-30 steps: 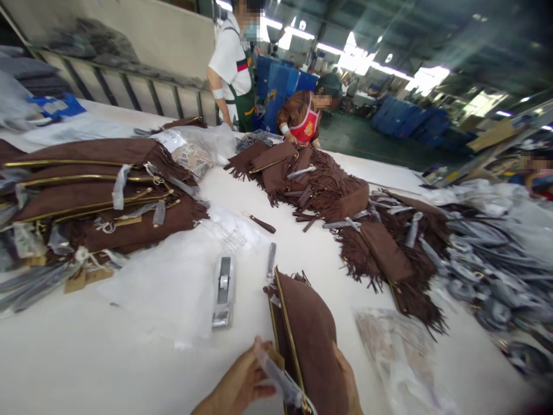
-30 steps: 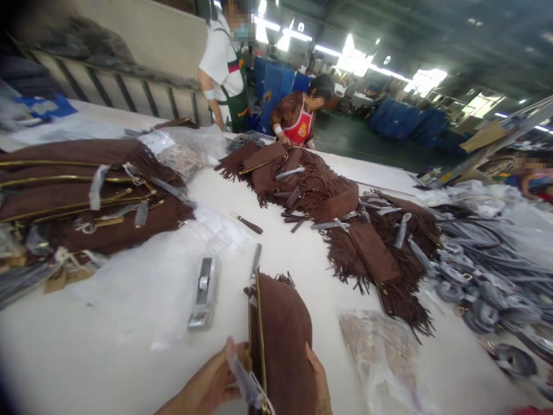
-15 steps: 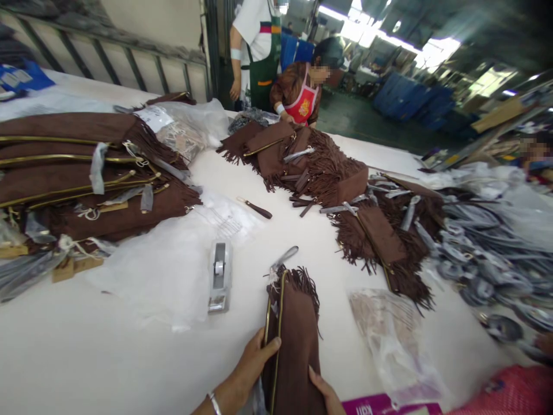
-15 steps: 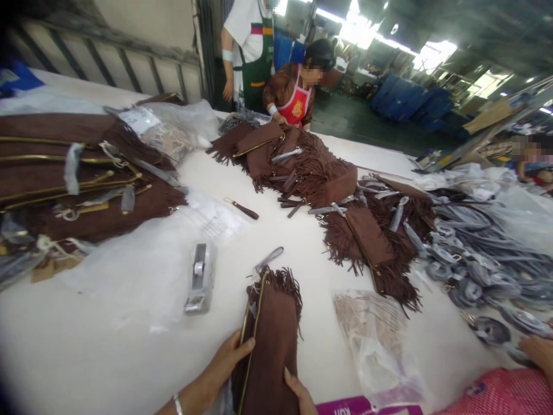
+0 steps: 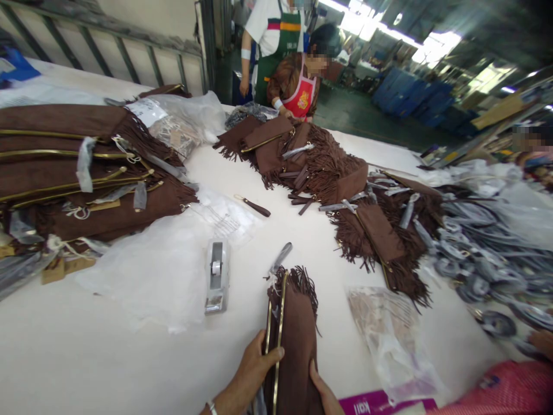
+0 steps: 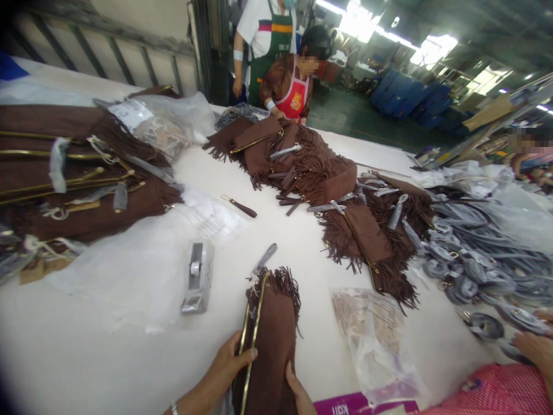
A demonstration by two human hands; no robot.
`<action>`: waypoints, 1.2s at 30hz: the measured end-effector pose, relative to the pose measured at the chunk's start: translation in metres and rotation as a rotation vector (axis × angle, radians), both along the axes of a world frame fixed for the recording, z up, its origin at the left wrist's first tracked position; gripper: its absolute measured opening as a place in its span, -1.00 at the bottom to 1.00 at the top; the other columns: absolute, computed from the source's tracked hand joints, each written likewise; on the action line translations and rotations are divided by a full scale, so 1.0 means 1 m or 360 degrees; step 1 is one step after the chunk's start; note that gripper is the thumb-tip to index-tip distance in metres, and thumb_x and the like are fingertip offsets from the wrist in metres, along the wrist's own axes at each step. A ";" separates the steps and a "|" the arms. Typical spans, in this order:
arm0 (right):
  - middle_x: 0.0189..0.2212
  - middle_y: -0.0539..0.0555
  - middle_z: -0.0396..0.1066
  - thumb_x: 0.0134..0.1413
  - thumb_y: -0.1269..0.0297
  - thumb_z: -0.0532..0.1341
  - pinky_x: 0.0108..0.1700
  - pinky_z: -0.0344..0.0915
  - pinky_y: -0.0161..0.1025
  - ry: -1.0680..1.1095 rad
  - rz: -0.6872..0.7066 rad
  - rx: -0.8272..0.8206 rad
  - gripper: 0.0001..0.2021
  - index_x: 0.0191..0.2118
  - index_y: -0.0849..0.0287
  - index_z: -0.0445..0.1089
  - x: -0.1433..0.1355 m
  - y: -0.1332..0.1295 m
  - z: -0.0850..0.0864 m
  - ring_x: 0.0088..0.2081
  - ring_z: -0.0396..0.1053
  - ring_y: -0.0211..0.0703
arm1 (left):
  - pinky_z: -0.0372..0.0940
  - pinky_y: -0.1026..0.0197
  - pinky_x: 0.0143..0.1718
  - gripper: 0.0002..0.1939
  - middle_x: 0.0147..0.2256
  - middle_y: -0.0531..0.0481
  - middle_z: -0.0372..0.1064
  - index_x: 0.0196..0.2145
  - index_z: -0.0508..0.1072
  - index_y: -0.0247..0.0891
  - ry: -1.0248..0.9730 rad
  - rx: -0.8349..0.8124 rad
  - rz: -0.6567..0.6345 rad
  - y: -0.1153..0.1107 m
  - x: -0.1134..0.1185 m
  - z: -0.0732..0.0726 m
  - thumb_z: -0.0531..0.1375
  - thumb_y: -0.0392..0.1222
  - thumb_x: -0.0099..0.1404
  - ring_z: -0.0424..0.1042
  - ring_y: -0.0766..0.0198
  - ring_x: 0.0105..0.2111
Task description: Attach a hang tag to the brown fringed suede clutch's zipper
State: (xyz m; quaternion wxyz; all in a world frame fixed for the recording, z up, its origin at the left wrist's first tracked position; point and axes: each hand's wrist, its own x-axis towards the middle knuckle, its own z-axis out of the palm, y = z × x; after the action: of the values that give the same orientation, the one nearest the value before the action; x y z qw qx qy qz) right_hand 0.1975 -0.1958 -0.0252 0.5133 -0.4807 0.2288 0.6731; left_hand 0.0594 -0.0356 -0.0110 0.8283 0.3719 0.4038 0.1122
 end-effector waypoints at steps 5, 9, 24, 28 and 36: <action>-0.10 0.16 0.52 -0.09 -0.23 0.23 0.11 0.28 0.14 -0.0025 0.0159 -0.0128 -0.37 0.04 0.06 0.41 0.008 0.007 0.014 0.03 0.39 0.15 | 0.25 -0.03 0.04 -0.42 -0.09 -0.23 0.47 -0.04 0.42 -0.34 0.0033 -0.0184 0.0076 0.001 0.001 -0.004 0.22 0.18 0.15 0.41 -0.05 -0.07; -0.12 0.18 0.53 -0.08 -0.31 0.15 0.06 0.32 0.17 0.0122 0.0319 -0.0227 -0.39 -0.04 0.01 0.46 0.019 0.001 0.015 0.00 0.42 0.17 | 0.28 -0.06 0.01 -0.44 -0.15 -0.23 0.51 -0.07 0.46 -0.36 0.0020 -0.0236 0.0098 0.003 0.006 -0.010 0.26 0.13 0.10 0.45 -0.06 -0.14; 0.17 0.06 0.28 0.05 -0.12 0.20 0.24 0.18 -0.04 -0.0932 0.0507 -0.0247 -0.40 0.15 0.09 0.27 0.036 -0.004 -0.007 0.20 0.21 -0.01 | 0.35 0.06 -0.15 -0.72 -0.29 -0.09 0.54 -0.20 0.50 -0.31 0.0203 -0.0119 0.0025 0.008 0.001 -0.045 0.19 -0.18 0.13 0.46 0.08 -0.29; 0.14 0.04 0.32 0.04 -0.11 0.21 0.24 0.19 -0.01 -0.1048 0.0566 -0.0231 -0.42 0.13 0.06 0.30 0.038 -0.002 -0.010 0.20 0.21 0.02 | 0.35 0.06 -0.13 -0.71 -0.28 -0.09 0.54 -0.20 0.49 -0.33 0.0189 -0.0114 -0.0002 0.013 -0.001 -0.050 0.20 -0.16 0.14 0.46 0.10 -0.30; 0.13 0.03 0.33 0.02 -0.09 0.23 0.22 0.20 0.06 -0.1197 0.0620 -0.0236 -0.45 0.10 0.06 0.34 0.046 -0.001 -0.005 0.19 0.23 0.08 | 0.36 0.03 -0.13 -0.69 -0.29 -0.11 0.54 -0.18 0.48 -0.35 0.0135 -0.0071 -0.0073 0.015 -0.006 -0.051 0.20 -0.14 0.15 0.47 0.08 -0.27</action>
State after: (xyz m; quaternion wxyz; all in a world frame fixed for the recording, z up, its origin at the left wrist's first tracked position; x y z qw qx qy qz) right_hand 0.2438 -0.1965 -0.0304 0.3883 -0.7624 -0.0215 0.5172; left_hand 0.0535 -0.0206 -0.0620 0.8209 0.3669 0.4323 0.0682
